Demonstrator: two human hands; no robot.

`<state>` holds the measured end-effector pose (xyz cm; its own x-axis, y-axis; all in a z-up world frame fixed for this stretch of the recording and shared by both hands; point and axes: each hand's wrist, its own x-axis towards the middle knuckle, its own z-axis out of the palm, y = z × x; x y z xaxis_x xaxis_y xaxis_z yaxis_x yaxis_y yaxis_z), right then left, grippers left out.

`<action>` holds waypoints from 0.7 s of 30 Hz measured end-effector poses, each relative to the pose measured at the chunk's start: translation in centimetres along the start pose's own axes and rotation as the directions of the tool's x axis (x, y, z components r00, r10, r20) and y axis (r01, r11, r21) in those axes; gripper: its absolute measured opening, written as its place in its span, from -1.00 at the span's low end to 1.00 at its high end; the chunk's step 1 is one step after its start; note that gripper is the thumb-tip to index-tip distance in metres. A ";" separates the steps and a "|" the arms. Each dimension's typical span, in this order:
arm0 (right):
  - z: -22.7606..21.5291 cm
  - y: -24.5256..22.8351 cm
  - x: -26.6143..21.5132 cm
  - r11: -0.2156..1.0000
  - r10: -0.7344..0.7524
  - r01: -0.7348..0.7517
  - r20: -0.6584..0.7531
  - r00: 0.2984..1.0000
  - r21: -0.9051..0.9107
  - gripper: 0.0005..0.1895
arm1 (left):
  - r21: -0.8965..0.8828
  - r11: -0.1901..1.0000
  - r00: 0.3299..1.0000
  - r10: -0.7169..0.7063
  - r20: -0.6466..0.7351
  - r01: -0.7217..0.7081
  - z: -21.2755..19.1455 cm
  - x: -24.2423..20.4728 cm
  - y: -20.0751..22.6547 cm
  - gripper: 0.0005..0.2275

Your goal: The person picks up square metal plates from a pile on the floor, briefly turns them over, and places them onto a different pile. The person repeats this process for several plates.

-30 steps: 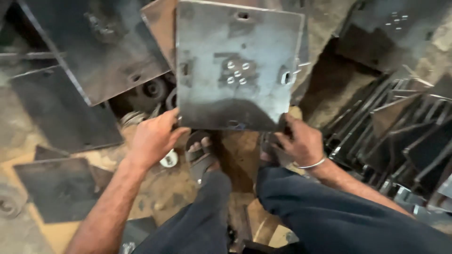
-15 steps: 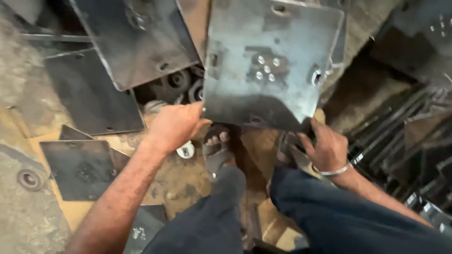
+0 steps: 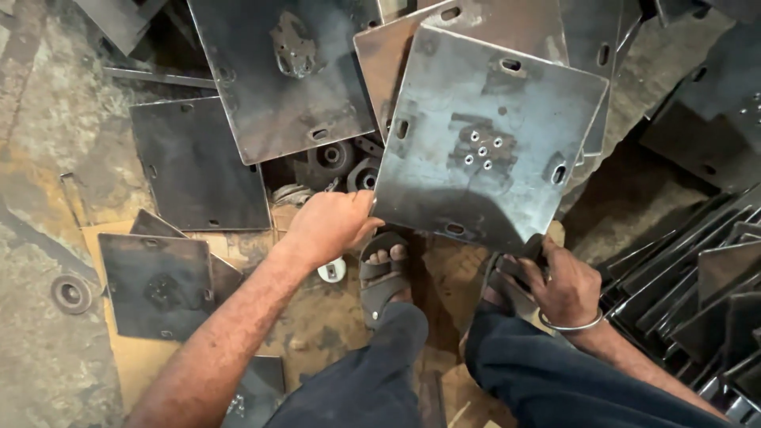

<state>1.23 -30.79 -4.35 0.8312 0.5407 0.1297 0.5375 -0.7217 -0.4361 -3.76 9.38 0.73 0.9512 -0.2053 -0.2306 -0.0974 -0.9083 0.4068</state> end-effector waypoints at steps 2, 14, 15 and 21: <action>0.2 -0.2 -0.1 1.000 -0.007 0.007 -0.002 1.000 0.012 -0.49 | -0.017 1.000 1.000 0.001 -0.018 -0.002 0.1 -0.4 0.0 -0.66; -3.5 -0.3 4.3 0.999 0.021 -0.019 -0.044 0.999 0.046 -0.40 | -0.095 0.993 0.995 -0.072 -0.068 0.065 -4.6 2.1 1.5 -0.62; -3.7 0.3 4.9 0.988 0.155 -0.153 -0.058 0.986 0.026 -0.51 | -0.158 0.979 0.979 -0.150 -0.140 0.128 -5.3 2.7 1.8 -0.63; -3.2 1.9 10.2 0.806 0.533 -0.526 0.052 0.844 0.271 -0.63 | -0.266 0.941 0.850 -0.310 -0.427 0.210 -4.2 7.5 2.5 -0.76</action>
<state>11.14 -28.04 -1.01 0.9811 0.0939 -0.1693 -0.0424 -0.7489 -0.6613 4.39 7.07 3.78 0.9634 0.2625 0.0552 0.1856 -0.8010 0.5692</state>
